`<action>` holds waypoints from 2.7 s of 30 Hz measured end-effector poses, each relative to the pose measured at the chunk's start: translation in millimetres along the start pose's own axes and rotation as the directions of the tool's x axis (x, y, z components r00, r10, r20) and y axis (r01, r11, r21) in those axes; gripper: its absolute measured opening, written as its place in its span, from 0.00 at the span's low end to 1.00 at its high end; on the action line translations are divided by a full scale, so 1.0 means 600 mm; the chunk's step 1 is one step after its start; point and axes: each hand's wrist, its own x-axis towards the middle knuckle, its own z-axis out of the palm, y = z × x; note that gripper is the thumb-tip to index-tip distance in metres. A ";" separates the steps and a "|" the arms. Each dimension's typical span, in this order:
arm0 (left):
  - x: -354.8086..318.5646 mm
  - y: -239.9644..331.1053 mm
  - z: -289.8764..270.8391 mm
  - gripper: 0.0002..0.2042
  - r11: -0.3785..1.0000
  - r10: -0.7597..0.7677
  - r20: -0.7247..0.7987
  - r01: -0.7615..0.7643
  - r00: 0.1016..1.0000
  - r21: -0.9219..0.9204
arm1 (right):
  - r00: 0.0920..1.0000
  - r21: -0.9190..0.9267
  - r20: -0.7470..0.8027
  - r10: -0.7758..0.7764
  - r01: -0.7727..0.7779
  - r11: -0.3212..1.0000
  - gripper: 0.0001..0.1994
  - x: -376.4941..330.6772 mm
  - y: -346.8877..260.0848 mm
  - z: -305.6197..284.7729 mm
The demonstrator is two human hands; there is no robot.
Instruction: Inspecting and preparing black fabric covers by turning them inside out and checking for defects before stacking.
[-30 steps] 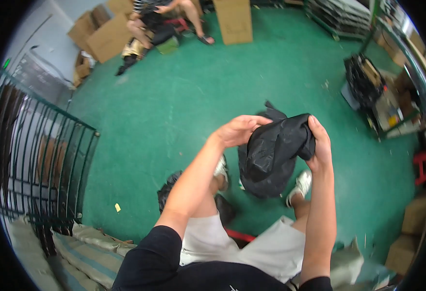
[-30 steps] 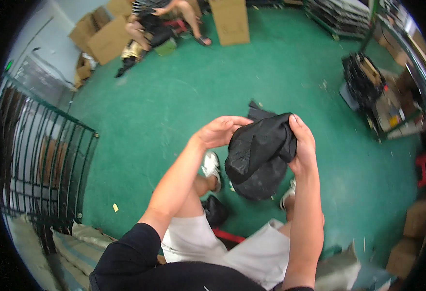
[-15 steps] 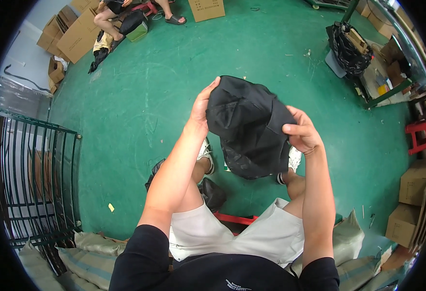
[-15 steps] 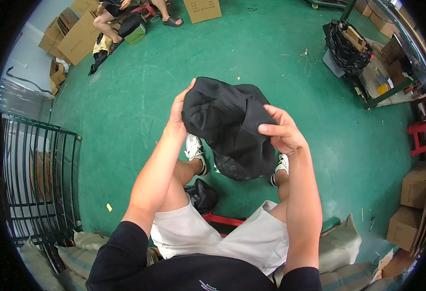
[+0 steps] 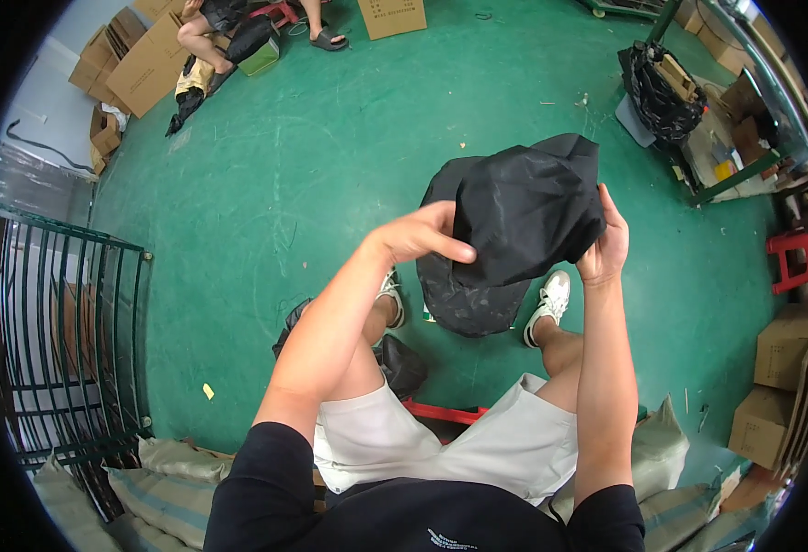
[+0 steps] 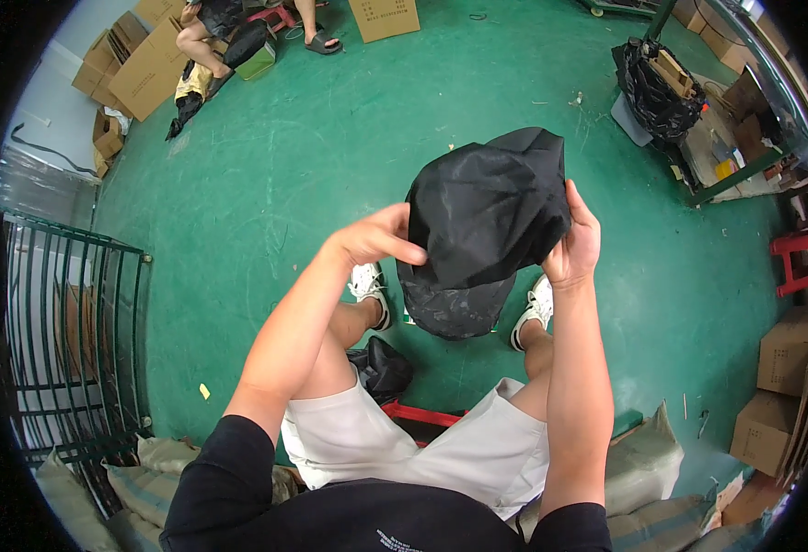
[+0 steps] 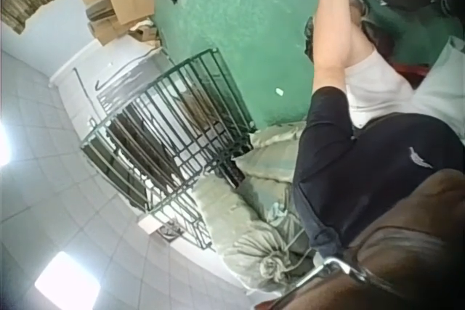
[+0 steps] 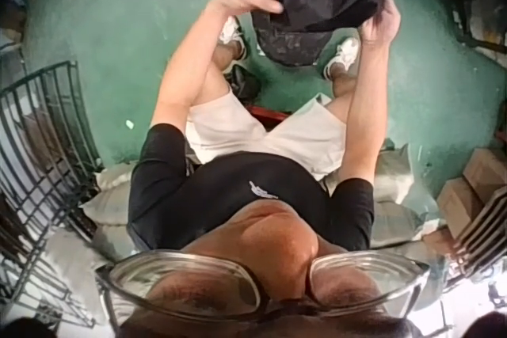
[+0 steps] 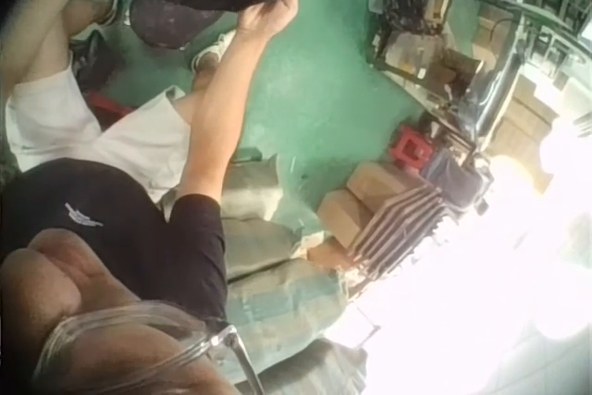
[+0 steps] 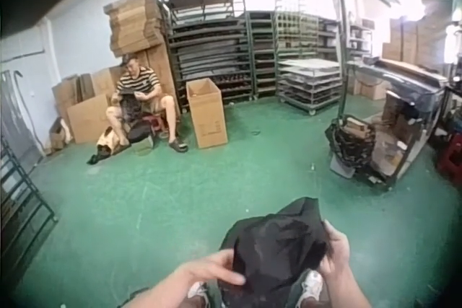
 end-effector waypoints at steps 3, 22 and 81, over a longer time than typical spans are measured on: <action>0.023 -0.017 0.023 0.25 0.975 0.086 -0.168 -0.117 0.982 -0.187 | 0.989 -0.060 -0.089 -0.117 0.112 0.992 0.22 0.004 -0.010 -0.005; 0.006 -0.015 -0.021 0.21 0.762 0.219 -0.188 -0.288 0.957 -0.580 | 0.955 -0.378 -0.087 -0.285 0.233 0.896 0.29 -0.001 -0.013 0.042; 0.029 -0.014 -0.019 0.09 0.838 0.088 -0.639 -0.403 0.764 -0.367 | 0.874 -0.554 -0.387 -0.294 0.034 0.832 0.11 0.001 0.055 0.069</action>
